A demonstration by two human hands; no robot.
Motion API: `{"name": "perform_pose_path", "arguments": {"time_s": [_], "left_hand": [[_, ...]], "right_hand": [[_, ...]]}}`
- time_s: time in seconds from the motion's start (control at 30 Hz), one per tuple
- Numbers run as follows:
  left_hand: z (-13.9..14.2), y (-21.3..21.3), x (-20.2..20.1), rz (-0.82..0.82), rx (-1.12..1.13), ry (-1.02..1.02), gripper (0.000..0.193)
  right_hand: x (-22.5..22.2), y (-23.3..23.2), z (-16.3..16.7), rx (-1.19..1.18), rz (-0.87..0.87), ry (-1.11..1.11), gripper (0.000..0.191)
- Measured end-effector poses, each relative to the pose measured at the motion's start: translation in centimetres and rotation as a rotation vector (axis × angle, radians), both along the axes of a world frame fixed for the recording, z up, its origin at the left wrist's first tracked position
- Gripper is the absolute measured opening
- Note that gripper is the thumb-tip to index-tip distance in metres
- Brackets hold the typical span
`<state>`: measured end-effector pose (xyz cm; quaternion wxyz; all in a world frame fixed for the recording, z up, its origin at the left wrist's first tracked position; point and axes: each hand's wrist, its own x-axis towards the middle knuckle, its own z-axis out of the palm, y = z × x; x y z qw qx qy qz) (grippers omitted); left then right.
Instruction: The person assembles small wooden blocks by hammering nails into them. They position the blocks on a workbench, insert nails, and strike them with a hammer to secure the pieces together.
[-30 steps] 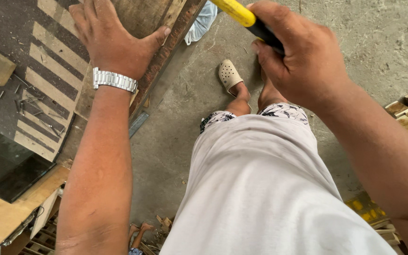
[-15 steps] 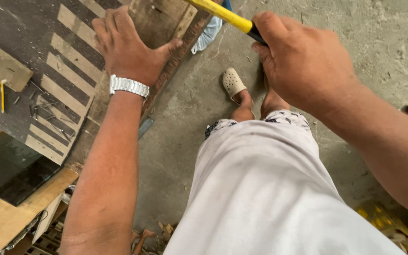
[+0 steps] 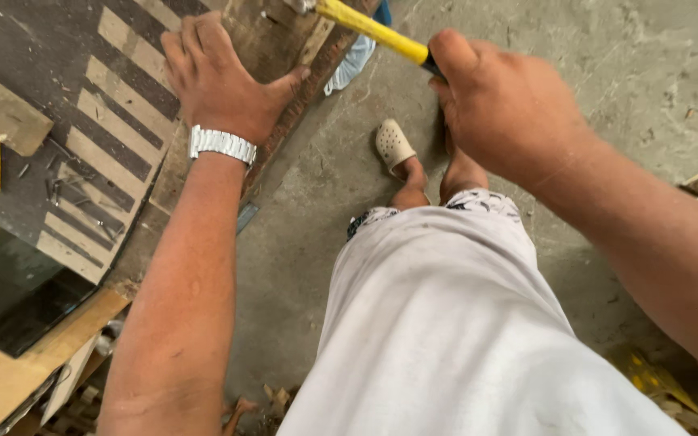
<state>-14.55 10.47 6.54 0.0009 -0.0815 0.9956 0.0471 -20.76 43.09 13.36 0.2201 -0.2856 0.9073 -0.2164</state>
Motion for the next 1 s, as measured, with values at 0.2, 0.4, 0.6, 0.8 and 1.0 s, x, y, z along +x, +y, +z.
{"name": "perform_pose_path", "arguments": {"time_s": [0.2,0.4,0.6,0.8,1.0], "left_hand": [[1.7,-0.3,-0.3,0.053,0.029,-0.032,0.098],[5.0,-1.7,-0.2,0.056,-0.024,-0.012,0.099],[9.4,-3.9,-0.3,0.142,0.123,-0.228,0.097],[11.0,-6.1,1.0,0.147,0.159,-0.17,0.101],[10.0,-7.2,1.2,0.132,0.169,-0.185,0.099]], "right_hand": [[0.5,-1.7,0.9,0.048,-0.092,-0.17,0.026],[1.9,-4.2,4.6,-0.106,-0.133,-0.193,0.025],[4.6,-6.9,10.3,-0.535,-0.41,-0.118,0.025],[4.5,-12.6,10.1,0.064,-0.134,-0.098,0.02],[5.2,-11.7,13.3,-0.565,-0.413,-0.128,0.013]]}}
